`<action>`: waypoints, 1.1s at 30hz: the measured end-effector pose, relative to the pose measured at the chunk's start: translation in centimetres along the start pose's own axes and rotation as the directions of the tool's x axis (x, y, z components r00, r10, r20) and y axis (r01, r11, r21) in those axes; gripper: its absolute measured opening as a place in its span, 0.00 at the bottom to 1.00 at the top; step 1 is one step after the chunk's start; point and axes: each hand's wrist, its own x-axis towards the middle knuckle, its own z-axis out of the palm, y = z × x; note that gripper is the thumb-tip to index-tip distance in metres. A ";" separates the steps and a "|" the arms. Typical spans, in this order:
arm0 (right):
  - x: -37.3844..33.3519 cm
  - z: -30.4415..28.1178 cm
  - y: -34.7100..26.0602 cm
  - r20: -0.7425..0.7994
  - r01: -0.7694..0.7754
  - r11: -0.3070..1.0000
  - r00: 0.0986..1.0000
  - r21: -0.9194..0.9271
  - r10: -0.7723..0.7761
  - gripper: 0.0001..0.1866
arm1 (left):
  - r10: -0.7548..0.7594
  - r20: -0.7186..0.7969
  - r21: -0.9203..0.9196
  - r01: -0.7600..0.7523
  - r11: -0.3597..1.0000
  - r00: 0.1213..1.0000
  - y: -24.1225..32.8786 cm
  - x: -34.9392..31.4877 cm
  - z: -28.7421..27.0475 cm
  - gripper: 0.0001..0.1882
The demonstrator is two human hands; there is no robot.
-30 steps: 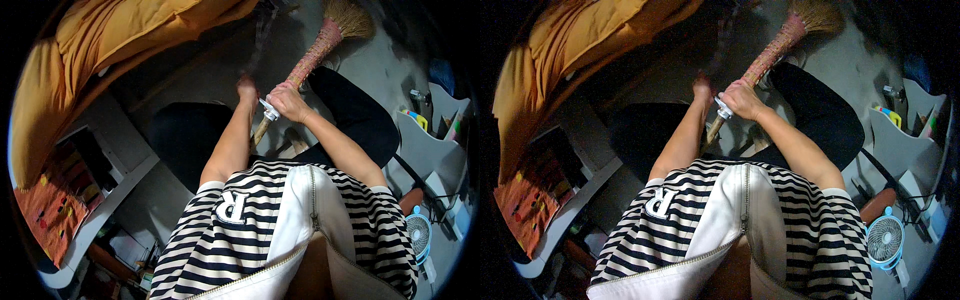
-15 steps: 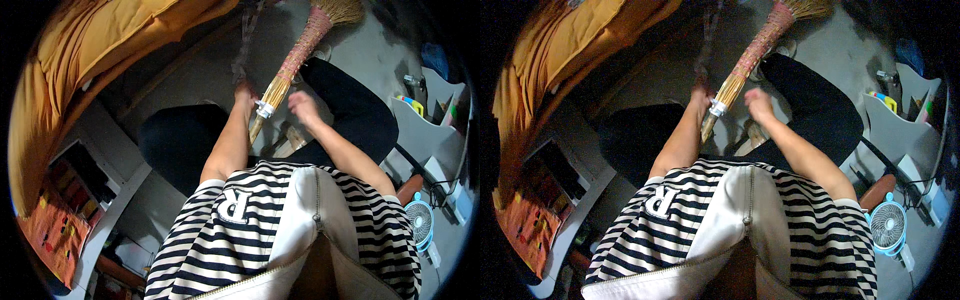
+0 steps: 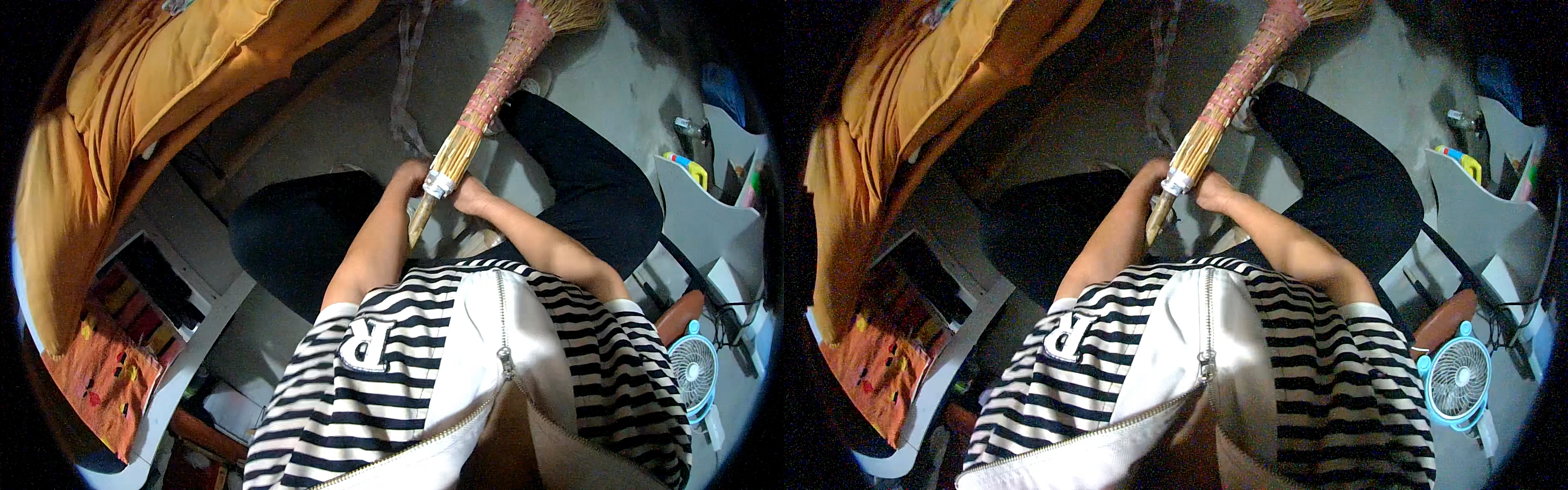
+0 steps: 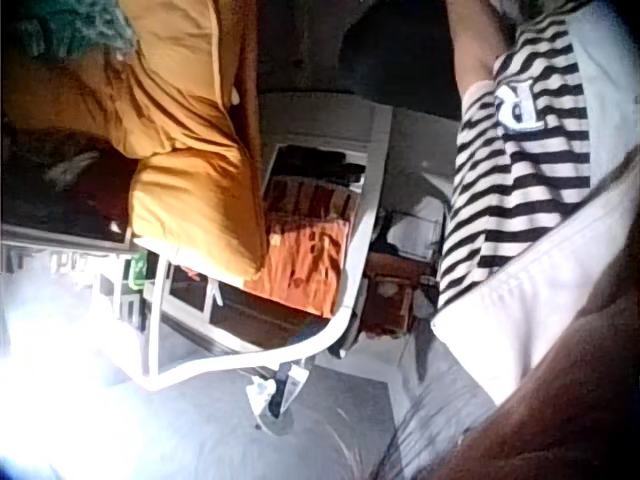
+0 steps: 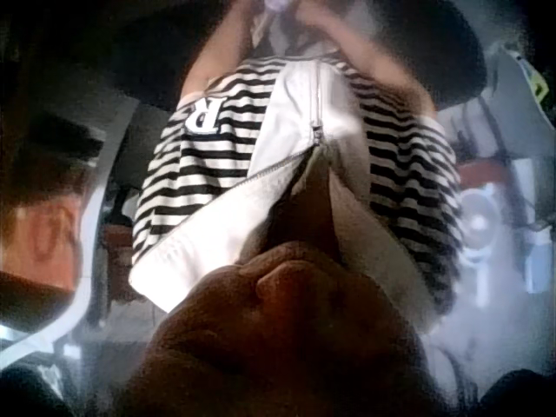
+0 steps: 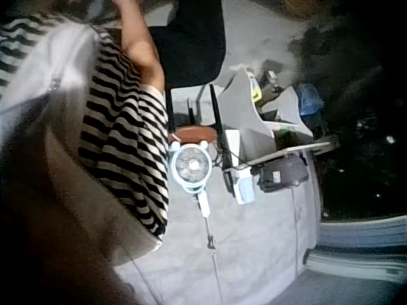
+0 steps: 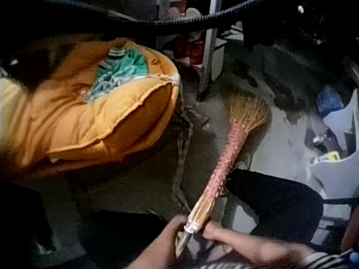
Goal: The person repairs a broom by wrapping a white strap repeatedly around the base of the broom bristles and the handle, securing it with knots.
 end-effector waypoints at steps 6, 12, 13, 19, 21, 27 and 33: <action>-0.1 -0.5 -1.4 0.085 -0.027 0.985 0.995 -0.171 0.042 0.19 | 0.340 0.007 0.296 -0.327 0.897 0.940 8.9 -7.8 -1.3 0.48; -3.6 -4.4 -5.0 0.250 -0.149 0.957 0.945 -0.250 0.212 0.13 | 0.400 -0.009 0.623 -0.308 0.719 0.917 10.0 -9.3 2.5 0.45; -5.3 -5.6 -6.1 0.226 -0.219 0.959 0.940 -0.180 0.257 0.13 | 0.410 0.021 0.583 -0.344 0.736 0.912 9.5 -9.0 2.4 0.43; -9.7 -7.9 -8.5 -0.465 0.177 0.947 0.884 0.266 -0.035 0.16 | 0.510 0.064 0.394 -0.491 0.777 0.858 7.7 -4.8 2.0 0.32; -8.1 -7.1 -7.9 -0.427 0.296 0.510 0.890 0.808 0.159 0.18 | 0.533 0.080 0.379 -0.521 0.765 0.842 7.7 -4.4 2.0 0.27; -6.8 -7.0 -7.8 -0.144 0.291 -0.274 0.880 0.917 0.453 0.18 | 0.520 -0.039 0.478 -0.441 0.759 0.853 8.6 -7.2 2.9 0.27; -8.6 -6.1 -9.0 -0.047 0.234 -0.298 0.852 0.926 0.522 0.19 | 0.488 -0.127 0.702 -0.269 0.660 0.864 9.6 -9.2 3.8 0.32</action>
